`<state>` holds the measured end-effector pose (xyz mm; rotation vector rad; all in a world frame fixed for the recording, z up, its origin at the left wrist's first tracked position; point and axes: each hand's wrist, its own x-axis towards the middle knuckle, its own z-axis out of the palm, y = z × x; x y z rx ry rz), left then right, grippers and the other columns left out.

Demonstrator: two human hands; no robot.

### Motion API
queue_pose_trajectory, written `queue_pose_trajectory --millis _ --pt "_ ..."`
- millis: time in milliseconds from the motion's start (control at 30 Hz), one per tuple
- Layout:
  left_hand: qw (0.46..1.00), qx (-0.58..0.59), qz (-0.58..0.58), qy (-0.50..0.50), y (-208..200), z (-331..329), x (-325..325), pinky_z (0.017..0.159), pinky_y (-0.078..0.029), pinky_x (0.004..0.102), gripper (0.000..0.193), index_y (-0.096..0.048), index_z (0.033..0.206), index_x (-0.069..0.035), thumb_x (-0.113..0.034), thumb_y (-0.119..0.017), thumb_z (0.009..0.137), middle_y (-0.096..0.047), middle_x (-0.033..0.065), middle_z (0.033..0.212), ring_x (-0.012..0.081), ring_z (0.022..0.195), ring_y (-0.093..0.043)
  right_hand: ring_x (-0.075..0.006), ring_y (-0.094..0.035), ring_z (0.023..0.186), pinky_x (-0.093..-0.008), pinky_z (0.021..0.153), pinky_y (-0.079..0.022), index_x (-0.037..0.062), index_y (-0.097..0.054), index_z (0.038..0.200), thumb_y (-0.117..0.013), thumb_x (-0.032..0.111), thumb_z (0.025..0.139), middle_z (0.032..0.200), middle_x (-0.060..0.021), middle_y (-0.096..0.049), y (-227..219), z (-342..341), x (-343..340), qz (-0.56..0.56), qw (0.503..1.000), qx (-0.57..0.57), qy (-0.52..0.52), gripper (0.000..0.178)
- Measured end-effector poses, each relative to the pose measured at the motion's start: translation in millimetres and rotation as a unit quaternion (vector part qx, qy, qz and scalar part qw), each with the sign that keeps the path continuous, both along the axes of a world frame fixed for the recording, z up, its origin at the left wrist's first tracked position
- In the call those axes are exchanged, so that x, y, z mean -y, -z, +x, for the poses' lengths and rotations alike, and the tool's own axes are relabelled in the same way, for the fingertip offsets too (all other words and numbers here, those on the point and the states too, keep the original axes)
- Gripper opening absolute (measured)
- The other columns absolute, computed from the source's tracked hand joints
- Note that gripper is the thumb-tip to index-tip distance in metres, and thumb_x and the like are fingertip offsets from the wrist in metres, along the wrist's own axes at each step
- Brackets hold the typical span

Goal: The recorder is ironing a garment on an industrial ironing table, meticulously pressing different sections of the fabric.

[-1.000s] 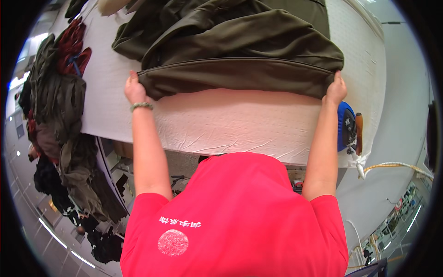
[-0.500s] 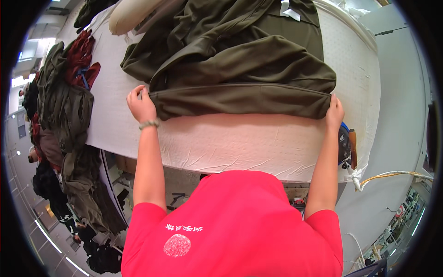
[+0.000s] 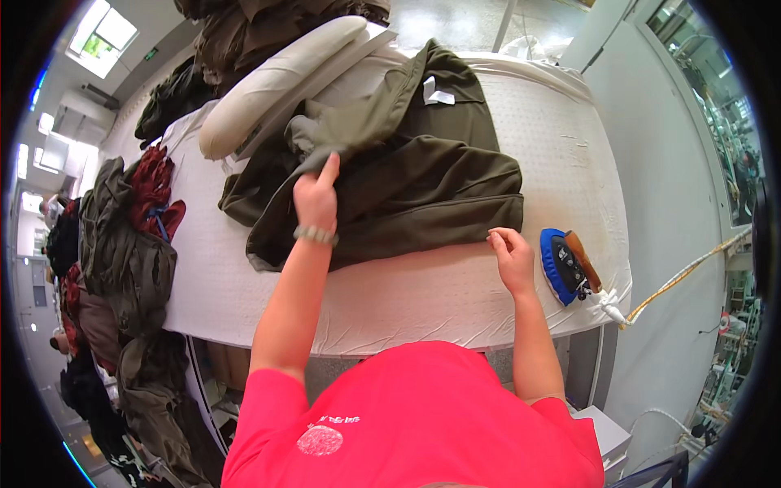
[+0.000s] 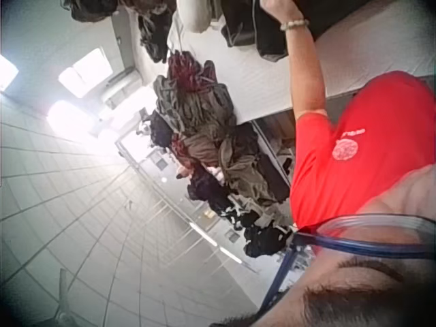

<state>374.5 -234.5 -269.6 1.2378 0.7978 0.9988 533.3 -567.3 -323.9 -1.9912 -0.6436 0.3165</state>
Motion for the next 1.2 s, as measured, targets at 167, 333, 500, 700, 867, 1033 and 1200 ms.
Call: queue_pose_trajectory --millis 167,333,500,700,867,1033,1200 --pt "0.992 -0.025 -0.12 -0.011 -69.3 -237.9 33.5 0.102 -0.053 0.0472 0.044 -0.057 0.135 0.005 -0.022 -0.053 0.1 -0.065 0.0192 0.131 0.0317 0.117 -0.066 -0.0194 -0.07 0.077 -0.0306 0.074 -0.057 0.0017 -0.073 0.101 -0.059 0.029 0.105 0.091 -0.0122 -0.074 1.0 10.6 16.4 0.155 0.918 -0.362 0.049 0.031" --pt "0.961 0.077 -0.26 -0.059 -45.3 -378.1 59.6 0.103 -0.052 0.0472 0.043 -0.062 0.131 0.004 -0.027 -0.054 0.101 -0.066 0.0187 0.131 0.0325 0.117 -0.066 -0.0157 -0.07 0.073 -0.0262 0.069 -0.055 0.0003 -0.071 0.101 -0.057 0.038 0.105 0.082 -0.0093 -0.073 -0.5 8.9 5.1 0.153 0.834 -0.529 0.022 0.041" --pt "0.935 0.003 -0.341 -0.095 9.2 -394.3 107.5 0.101 -0.052 0.0444 0.039 -0.065 0.126 0.004 -0.028 -0.059 0.103 -0.068 0.0174 0.128 0.0302 0.116 -0.066 -0.0168 -0.068 0.059 -0.0272 0.053 -0.052 0.0014 -0.067 0.102 -0.06 0.036 0.103 0.073 -0.0118 -0.071 -20.1 -14.9 -54.6 0.045 0.981 -0.185 -0.027 0.036" --pt "0.951 -0.119 -0.279 0.062 32.9 -404.8 95.3 0.105 -0.051 0.0437 0.044 -0.061 0.131 0.005 -0.029 -0.06 0.104 -0.067 0.0181 0.13 0.0285 0.119 -0.065 -0.0192 -0.068 0.057 -0.0298 0.05 -0.053 0.0025 -0.06 0.112 -0.062 0.033 0.101 0.076 -0.0137 -0.072 -25.0 -17.8 -137.1 -0.239 0.947 -0.169 -0.131 0.032" --pt "0.981 0.008 -0.195 0.011 -73.3 -387.8 73.6 0.094 -0.056 0.0401 0.04 -0.065 0.123 0.007 -0.027 -0.065 0.102 -0.072 0.0173 0.117 0.0266 0.105 -0.071 -0.0276 -0.074 0.077 -0.0402 0.074 -0.061 0.0052 -0.059 0.125 -0.058 0.033 0.102 0.096 -0.0203 -0.075 -45.7 -5.1 -101.8 0.144 0.904 -0.386 -0.114 0.036" --pt "0.994 0.078 -0.08 0.013 -97.3 -399.6 70.8 0.094 -0.055 0.0408 0.042 -0.067 0.118 0.008 -0.029 -0.067 0.1 -0.073 0.019 0.115 0.029 0.104 -0.071 -0.012 -0.039 0.064 -0.0341 0.067 -0.045 0.02 -0.038 0.067 -0.044 0.036 0.11 0.067 0.0047 -0.043 -72.6 34.3 104.0 0.338 0.846 -0.4 -0.1 0.047" --pt "0.968 0.057 0.06 0.237 -133.4 -382.2 63.1 0.095 -0.054 0.0429 0.048 -0.065 0.12 0.01 -0.031 -0.071 0.096 -0.071 0.0221 0.118 0.0296 0.105 -0.071 -0.0332 -0.065 0.115 -0.0536 0.105 -0.05 0.0037 -0.044 0.145 -0.057 0.035 0.097 0.128 -0.0214 -0.063 -163.0 -47.7 353.9 0.289 0.934 -0.208 0.041 0.059"
